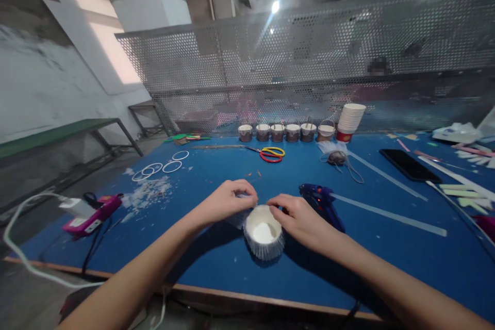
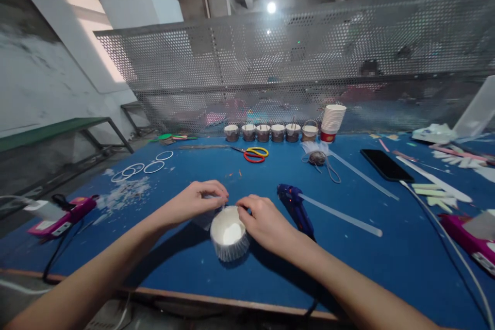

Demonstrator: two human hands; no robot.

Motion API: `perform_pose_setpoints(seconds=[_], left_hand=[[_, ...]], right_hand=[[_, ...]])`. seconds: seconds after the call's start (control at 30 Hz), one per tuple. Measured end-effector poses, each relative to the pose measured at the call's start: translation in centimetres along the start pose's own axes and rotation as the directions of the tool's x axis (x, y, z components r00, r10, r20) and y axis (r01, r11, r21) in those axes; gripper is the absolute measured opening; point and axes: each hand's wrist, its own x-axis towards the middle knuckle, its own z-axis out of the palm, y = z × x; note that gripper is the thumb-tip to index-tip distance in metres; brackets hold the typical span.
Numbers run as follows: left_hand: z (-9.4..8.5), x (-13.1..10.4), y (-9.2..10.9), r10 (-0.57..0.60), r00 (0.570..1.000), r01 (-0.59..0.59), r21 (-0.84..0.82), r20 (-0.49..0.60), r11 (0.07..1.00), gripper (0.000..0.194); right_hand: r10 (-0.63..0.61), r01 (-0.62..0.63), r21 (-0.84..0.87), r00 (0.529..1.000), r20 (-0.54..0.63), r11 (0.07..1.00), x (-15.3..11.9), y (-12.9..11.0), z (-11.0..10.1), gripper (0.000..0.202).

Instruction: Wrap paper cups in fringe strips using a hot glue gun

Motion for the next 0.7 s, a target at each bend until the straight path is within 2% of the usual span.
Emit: perform_pose_setpoints(seconds=[0.13, 0.27, 0.37, 0.47, 0.57, 0.63, 0.7], left_hand=[[-0.3, 1.0, -0.4, -0.149, 0.98, 0.164, -0.117, 0.13, 0.98, 0.021], [-0.1, 1.5, -1.5, -0.165, 0.971, 0.207, -0.264, 0.174, 0.942, 0.023], [0.2, 1.8, -2.1, -0.17, 0.969, 0.224, -0.345, 0.18, 0.911, 0.022], [0.5, 2.0, -2.6, -0.173, 0.966, 0.237, -0.405, 0.19, 0.883, 0.023], [0.6, 2.2, -3.2, -0.177, 0.962, 0.256, -0.47, 0.206, 0.845, 0.024], [0.6, 2.3, -3.6, -0.184, 0.957, 0.277, -0.513, 0.226, 0.813, 0.024], [0.5, 2.3, -3.9, -0.197, 0.948, 0.304, -0.539, 0.248, 0.786, 0.023]], right_hand=[[0.047, -0.047, 0.017, 0.999, -0.026, 0.999, -0.6, 0.0, -0.4, 0.026], [0.09, -0.091, -0.008, 0.993, -0.075, 0.996, -3.5, 0.0, -1.6, 0.026], [0.116, -0.119, -0.032, 0.991, -0.067, 0.992, -6.5, 1.0, -2.9, 0.026], [0.245, -0.252, -0.137, 0.967, -0.068, 0.958, -8.6, 2.8, -4.3, 0.037], [0.366, -0.391, -0.261, 0.92, -0.138, 0.883, -9.0, 4.9, -5.5, 0.04], [0.372, -0.411, -0.287, 0.91, -0.182, 0.865, -8.5, 5.9, -6.1, 0.035], [0.334, -0.377, -0.282, 0.923, -0.191, 0.882, -7.4, 6.6, -6.5, 0.034]])
